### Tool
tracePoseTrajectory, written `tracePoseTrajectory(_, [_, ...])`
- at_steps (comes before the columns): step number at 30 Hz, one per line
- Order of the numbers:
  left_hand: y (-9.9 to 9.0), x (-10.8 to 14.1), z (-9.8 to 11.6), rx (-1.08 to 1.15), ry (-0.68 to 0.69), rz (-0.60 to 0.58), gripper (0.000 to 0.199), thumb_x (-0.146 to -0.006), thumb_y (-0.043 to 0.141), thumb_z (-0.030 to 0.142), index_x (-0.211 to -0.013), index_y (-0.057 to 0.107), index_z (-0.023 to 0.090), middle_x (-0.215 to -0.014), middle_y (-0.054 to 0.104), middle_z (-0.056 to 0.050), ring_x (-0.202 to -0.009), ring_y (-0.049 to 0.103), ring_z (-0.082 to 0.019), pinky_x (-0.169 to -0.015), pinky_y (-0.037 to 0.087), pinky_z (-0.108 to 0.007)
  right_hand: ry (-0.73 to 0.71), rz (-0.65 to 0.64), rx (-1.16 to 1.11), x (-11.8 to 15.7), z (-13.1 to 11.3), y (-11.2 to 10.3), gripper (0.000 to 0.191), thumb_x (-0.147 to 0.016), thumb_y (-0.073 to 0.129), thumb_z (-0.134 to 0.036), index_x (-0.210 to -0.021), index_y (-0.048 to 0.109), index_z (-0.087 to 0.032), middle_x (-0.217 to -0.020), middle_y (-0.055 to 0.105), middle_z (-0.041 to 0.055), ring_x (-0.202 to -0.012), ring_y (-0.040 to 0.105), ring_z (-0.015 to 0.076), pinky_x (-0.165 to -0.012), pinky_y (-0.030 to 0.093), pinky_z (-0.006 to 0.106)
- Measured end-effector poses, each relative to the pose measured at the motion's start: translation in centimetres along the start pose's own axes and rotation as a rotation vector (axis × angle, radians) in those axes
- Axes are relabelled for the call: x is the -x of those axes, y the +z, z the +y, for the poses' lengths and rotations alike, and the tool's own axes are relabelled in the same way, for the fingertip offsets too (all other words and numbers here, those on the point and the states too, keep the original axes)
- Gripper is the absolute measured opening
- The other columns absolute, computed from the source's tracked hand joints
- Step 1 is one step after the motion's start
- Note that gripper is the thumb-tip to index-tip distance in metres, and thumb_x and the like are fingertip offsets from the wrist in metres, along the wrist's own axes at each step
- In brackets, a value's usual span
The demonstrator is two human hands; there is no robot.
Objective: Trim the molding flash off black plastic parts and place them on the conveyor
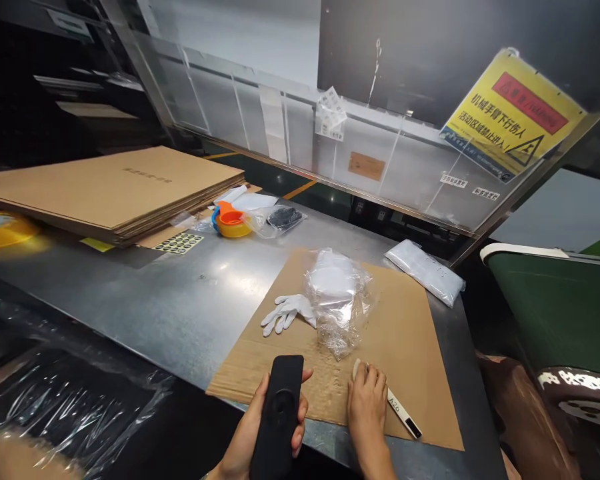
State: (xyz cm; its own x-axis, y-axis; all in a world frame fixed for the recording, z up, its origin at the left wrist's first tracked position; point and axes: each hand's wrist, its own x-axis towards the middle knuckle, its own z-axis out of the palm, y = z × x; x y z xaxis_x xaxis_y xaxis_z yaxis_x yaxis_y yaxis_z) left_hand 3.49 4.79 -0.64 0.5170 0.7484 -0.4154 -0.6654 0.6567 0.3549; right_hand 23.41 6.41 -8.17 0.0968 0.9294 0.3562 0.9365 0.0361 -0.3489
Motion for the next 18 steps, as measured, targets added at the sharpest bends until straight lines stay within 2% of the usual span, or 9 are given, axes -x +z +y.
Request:
tracePoseTrajectory(2, [-0.7, 0.2, -0.6, -0.069, 0.052, -0.05, 0.062, -0.08, 0.032, 0.067, -0.117, 0.052, 0.022, -0.067, 0.057, -0.002, -0.047, 0.054, -0.013, -0.047, 0.04, -0.025, -0.034, -0.029, -0.018, 0.6, -0.4, -0.3, 0.037, -0.09, 0.039, -0.035, -0.11, 0.06, -0.011, -0.098, 0.058, 0.0171, -0.094, 0.048, 0.0309, -0.081, 0.043, 0.051])
tracePoseTrajectory(4, [-1.5, 0.6, -0.9, -0.27, 0.188, -0.122, 0.061, -0.075, 0.042, 0.068, -0.107, 0.059, 0.018, -0.069, 0.057, -0.003, -0.051, 0.054, -0.013, -0.052, 0.04, -0.026, -0.056, -0.067, -0.127, 1.1, -1.2, -1.7, 0.038, -0.09, 0.042, -0.034, -0.12, 0.053, -0.015, -0.105, 0.056, 0.0135, -0.101, 0.048, 0.0273, -0.086, 0.043, 0.045])
tracePoseTrajectory(6, [-2.1, 0.9, -0.9, -0.562, 0.32, -0.224, 0.062, -0.069, 0.052, 0.067, -0.099, 0.063, 0.014, -0.067, 0.056, -0.004, -0.054, 0.052, -0.014, -0.055, 0.039, -0.026, -0.046, -0.111, -0.336, 1.4, -2.4, -4.2, 0.04, -0.091, 0.043, -0.031, -0.129, 0.045, -0.021, -0.114, 0.051, 0.0109, -0.108, 0.047, 0.0237, -0.09, 0.043, 0.039])
tracePoseTrajectory(9, [-2.4, 1.3, -0.3, -0.893, 0.416, -0.385, 0.069, -0.066, 0.053, 0.069, -0.103, 0.063, 0.011, -0.069, 0.058, -0.007, -0.062, 0.053, -0.018, -0.062, 0.04, -0.029, -0.1, -0.205, -0.648, 1.2, -4.5, -8.6, 0.04, -0.091, 0.043, -0.027, -0.131, 0.042, -0.026, -0.12, 0.045, 0.0087, -0.111, 0.046, 0.0216, -0.09, 0.042, 0.034])
tracePoseTrajectory(12, [-2.3, 1.3, 0.0, -1.015, 0.444, -0.483, 0.067, -0.069, 0.052, 0.067, -0.106, 0.064, 0.013, -0.08, 0.062, -0.012, -0.075, 0.057, -0.024, -0.072, 0.042, -0.033, -0.366, -0.326, -0.807, 0.8, -6.9, -11.8, 0.043, -0.091, 0.043, -0.032, -0.134, 0.04, -0.026, -0.111, 0.046, 0.0085, -0.102, 0.048, 0.0217, -0.084, 0.044, 0.035])
tracePoseTrajectory(15, [-2.4, 1.4, -0.3, -1.101, 0.392, -0.514, 0.058, -0.072, 0.052, 0.062, -0.101, 0.066, 0.014, -0.079, 0.063, -0.012, -0.07, 0.057, -0.023, -0.068, 0.042, -0.031, -0.597, -0.425, -0.744, 0.4, -8.2, -13.2, 0.05, -0.089, 0.046, -0.033, -0.137, 0.034, -0.026, -0.105, 0.046, 0.0086, -0.092, 0.045, 0.021, -0.076, 0.044, 0.036])
tracePoseTrajectory(18, [-3.0, 1.8, -0.6, -1.123, 0.372, -0.545, 0.065, -0.07, 0.047, 0.068, -0.098, 0.068, 0.012, -0.071, 0.061, -0.011, -0.063, 0.055, -0.021, -0.063, 0.041, -0.03, -0.595, -0.553, -0.66, 0.2, -7.9, -13.7, 0.054, -0.087, 0.049, -0.025, -0.138, 0.033, -0.028, -0.105, 0.046, 0.0086, -0.091, 0.044, 0.0205, -0.074, 0.043, 0.035])
